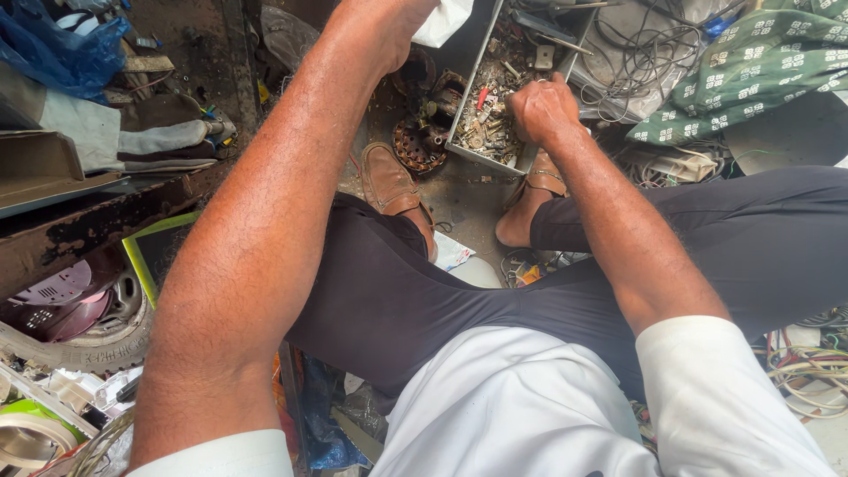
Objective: The person sits cross-legged on the floor and sorts through a metal box filled with small electronic components and scrap. They pick up various items, including cylindrical parts and wires, examine them briefly, and place them back into the box or into a pile in their hand.
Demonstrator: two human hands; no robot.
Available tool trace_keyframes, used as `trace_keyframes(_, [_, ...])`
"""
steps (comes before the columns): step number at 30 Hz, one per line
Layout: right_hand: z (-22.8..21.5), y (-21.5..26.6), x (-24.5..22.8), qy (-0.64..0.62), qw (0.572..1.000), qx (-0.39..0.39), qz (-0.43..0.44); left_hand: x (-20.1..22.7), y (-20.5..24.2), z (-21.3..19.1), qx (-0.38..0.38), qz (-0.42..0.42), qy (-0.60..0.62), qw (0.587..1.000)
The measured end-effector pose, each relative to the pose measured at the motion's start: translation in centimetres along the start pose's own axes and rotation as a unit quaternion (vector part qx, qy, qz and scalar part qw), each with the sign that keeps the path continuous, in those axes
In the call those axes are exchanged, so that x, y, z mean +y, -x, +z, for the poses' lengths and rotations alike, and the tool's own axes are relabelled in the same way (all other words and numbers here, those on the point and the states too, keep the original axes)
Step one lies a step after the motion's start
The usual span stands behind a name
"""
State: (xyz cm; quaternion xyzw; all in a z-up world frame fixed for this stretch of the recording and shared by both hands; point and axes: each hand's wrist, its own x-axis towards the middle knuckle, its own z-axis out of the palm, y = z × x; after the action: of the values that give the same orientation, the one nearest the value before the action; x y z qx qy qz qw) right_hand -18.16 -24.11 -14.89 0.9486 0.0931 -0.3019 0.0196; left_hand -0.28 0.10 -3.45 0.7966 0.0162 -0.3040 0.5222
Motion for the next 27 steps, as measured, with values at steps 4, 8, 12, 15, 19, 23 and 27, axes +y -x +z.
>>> trace_keyframes(4, [-0.6,0.5,0.0,0.04,0.999,0.032,0.014,0.2,0.1,0.0,-0.002,-0.004,-0.01,1.0])
trace_keyframes(8, [-2.5,1.3,-0.9,-0.103,0.993,0.045,-0.033,0.4,0.3,-0.1,-0.002,-0.007,-0.014,1.0])
trace_keyframes(12, [-4.1,1.9,-2.6,-0.121,0.99,0.045,-0.063,0.9,0.4,-0.3,-0.003,-0.007,-0.02,1.0])
trace_keyframes(15, [-4.8,2.4,-2.8,-0.132,0.989,0.059,-0.028,0.7,0.6,-0.4,-0.005,-0.01,-0.022,1.0])
trace_keyframes(19, [-5.0,2.5,-2.2,-0.136,0.989,0.058,-0.028,0.7,0.7,-0.5,-0.006,-0.014,-0.026,1.0])
trace_keyframes(23, [-3.7,2.1,-2.5,-0.107,0.989,0.071,-0.067,0.9,0.4,-0.2,-0.011,-0.013,-0.03,0.999])
trace_keyframes(27, [-2.3,1.2,-2.9,0.003,0.993,0.093,-0.079,0.2,0.4,-0.1,-0.016,-0.022,-0.034,0.999])
